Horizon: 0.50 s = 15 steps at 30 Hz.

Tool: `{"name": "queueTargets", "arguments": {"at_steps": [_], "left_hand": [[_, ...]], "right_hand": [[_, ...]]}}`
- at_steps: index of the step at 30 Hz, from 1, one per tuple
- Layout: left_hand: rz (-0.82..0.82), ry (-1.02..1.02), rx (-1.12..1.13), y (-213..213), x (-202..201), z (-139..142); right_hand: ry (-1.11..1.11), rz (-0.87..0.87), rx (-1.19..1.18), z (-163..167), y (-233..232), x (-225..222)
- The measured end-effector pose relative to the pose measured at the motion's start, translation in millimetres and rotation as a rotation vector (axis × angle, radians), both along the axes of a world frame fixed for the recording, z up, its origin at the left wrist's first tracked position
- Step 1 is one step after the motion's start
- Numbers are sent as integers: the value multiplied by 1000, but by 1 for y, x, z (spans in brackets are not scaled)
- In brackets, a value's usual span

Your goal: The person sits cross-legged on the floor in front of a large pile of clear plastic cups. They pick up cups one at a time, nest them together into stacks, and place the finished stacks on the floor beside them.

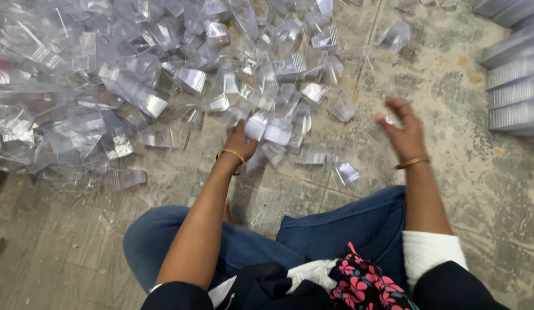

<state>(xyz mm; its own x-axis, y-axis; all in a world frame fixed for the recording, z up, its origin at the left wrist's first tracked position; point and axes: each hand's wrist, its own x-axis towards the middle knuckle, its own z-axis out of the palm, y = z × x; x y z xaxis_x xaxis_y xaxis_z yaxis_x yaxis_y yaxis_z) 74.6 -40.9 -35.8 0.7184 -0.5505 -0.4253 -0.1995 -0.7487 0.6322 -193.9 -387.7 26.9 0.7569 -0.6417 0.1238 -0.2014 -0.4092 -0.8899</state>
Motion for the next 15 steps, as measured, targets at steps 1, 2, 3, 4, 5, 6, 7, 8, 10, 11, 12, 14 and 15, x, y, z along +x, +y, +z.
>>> {"name": "queueTargets", "arguments": {"at_steps": [1, 2, 3, 4, 5, 6, 7, 8, 10, 11, 12, 14, 15], "left_hand": [[-30, -11, -58, -2, -2, 6], [-59, -25, -118, -3, -2, 13], [-78, -57, -139, -5, 0, 22], [-97, -91, -162, -8, 1, 31], [-118, -122, -183, -8, 0, 39], [-70, -117, -116, -8, -2, 47], [-21, -115, -52, -9, -2, 55], [31, -111, 15, -9, -3, 62], [12, -184, -77, -3, -4, 72], [1, -221, -123, -1, -5, 75], [-7, -257, -175, 1, -5, 76], [-31, -332, -283, 4, -5, 75], [-34, -262, -313, 2, -6, 73]], "right_hand": [[122, -5, 21, -1, 19, 1], [241, -10, 41, 0, 35, 0], [259, 28, -68, -1, 48, 1], [277, 64, -178, -3, 60, 4], [373, 75, -240, -4, 73, 9], [471, 84, -300, -7, 88, 12], [506, 64, -315, -10, 102, 18], [541, 48, -329, -15, 117, 26], [536, 2, -480, -26, 145, 40], [542, -9, -507, -31, 154, 46], [548, -23, -535, -35, 159, 48], [525, -63, -552, -40, 160, 48], [490, -87, -545, -41, 158, 46]]}}
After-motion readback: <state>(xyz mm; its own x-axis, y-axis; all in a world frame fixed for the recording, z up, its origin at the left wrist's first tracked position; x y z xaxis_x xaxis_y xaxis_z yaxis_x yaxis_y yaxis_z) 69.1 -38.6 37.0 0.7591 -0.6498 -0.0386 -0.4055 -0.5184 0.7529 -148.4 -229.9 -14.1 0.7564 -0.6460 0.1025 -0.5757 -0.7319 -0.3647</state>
